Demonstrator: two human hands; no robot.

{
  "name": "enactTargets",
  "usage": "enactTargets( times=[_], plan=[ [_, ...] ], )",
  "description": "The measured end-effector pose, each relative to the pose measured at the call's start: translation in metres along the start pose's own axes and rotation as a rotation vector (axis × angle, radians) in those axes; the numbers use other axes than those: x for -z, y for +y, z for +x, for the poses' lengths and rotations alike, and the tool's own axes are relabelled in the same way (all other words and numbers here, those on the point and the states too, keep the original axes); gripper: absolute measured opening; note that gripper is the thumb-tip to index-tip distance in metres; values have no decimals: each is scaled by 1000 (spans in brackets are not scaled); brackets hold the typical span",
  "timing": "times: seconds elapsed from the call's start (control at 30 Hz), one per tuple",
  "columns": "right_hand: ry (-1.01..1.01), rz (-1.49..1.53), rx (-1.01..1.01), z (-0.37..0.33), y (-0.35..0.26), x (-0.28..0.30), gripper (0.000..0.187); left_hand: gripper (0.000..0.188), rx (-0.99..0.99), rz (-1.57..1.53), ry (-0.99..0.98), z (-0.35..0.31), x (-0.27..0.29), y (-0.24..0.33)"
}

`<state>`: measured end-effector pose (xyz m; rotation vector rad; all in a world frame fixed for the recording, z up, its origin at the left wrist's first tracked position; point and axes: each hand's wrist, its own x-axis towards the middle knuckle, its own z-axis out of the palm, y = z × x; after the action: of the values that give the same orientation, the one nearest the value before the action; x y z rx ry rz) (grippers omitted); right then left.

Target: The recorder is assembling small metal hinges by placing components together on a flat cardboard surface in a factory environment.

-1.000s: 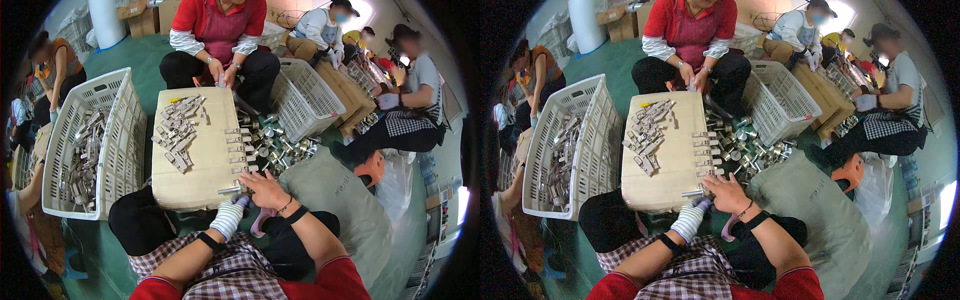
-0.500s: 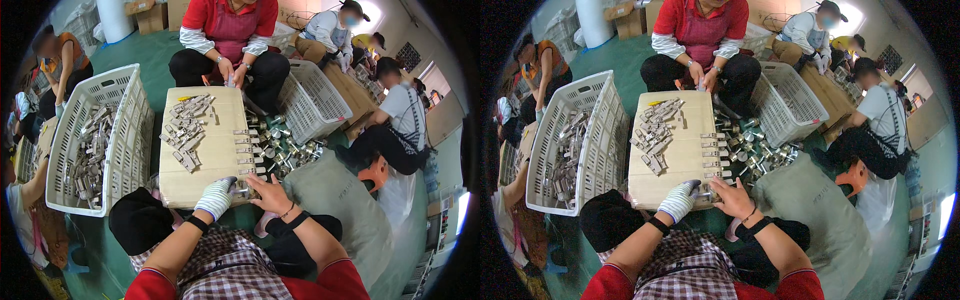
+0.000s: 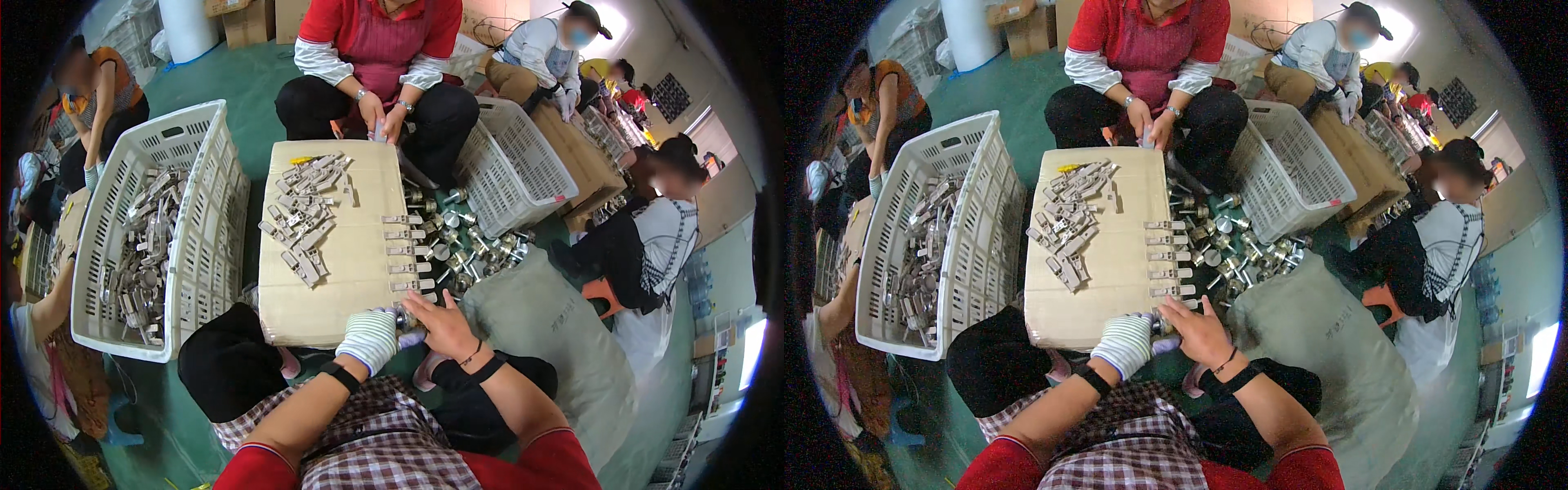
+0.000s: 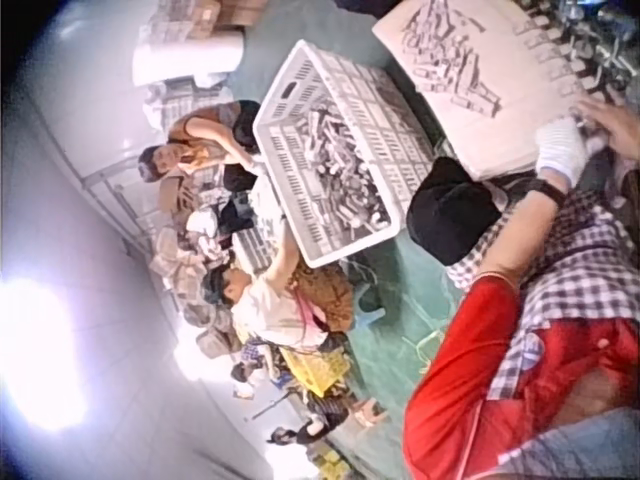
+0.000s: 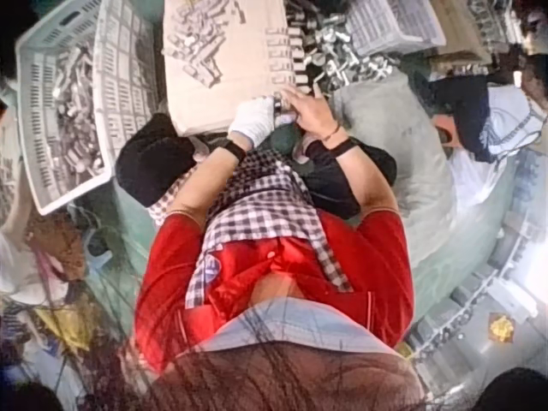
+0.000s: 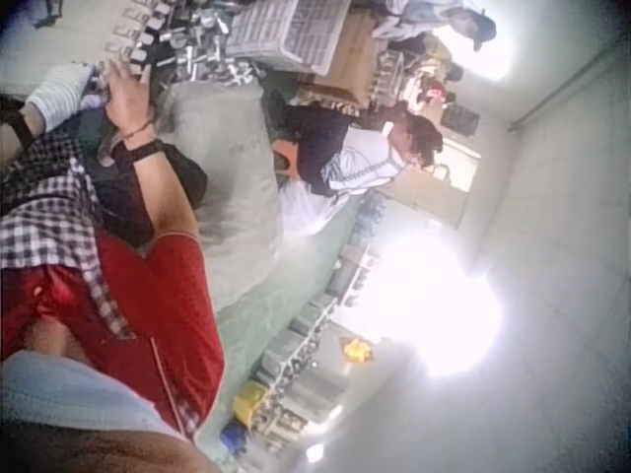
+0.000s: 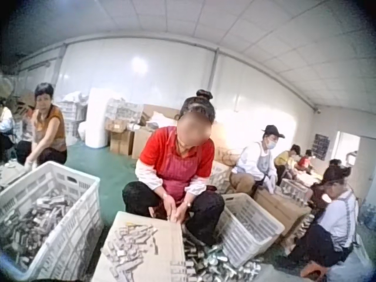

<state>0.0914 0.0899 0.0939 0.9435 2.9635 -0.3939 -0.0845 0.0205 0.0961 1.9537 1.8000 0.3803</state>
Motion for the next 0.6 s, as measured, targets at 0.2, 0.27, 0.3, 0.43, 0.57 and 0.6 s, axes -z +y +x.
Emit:
enactTargets(
  times=[0.2,0.27,0.3,0.43,0.57,0.6],
  plan=[
    [47,69,-12,-2,-12,15,64,62,20,-18,-55,8,-10,-11],
    [116,351,-101,0,-4,14,61,63,23,6,-91,11,-8,-11],
    [149,493,-143,2,0,11,59,63,29,32,-97,11,-9,-11],
    [333,596,-623,8,40,-31,42,65,51,94,-159,12,-3,-7],
    [269,814,-667,15,61,-63,33,66,-8,93,-110,14,-9,-10],
    [263,794,-652,15,63,-67,32,67,-5,98,-133,15,-7,-9]
  ],
)
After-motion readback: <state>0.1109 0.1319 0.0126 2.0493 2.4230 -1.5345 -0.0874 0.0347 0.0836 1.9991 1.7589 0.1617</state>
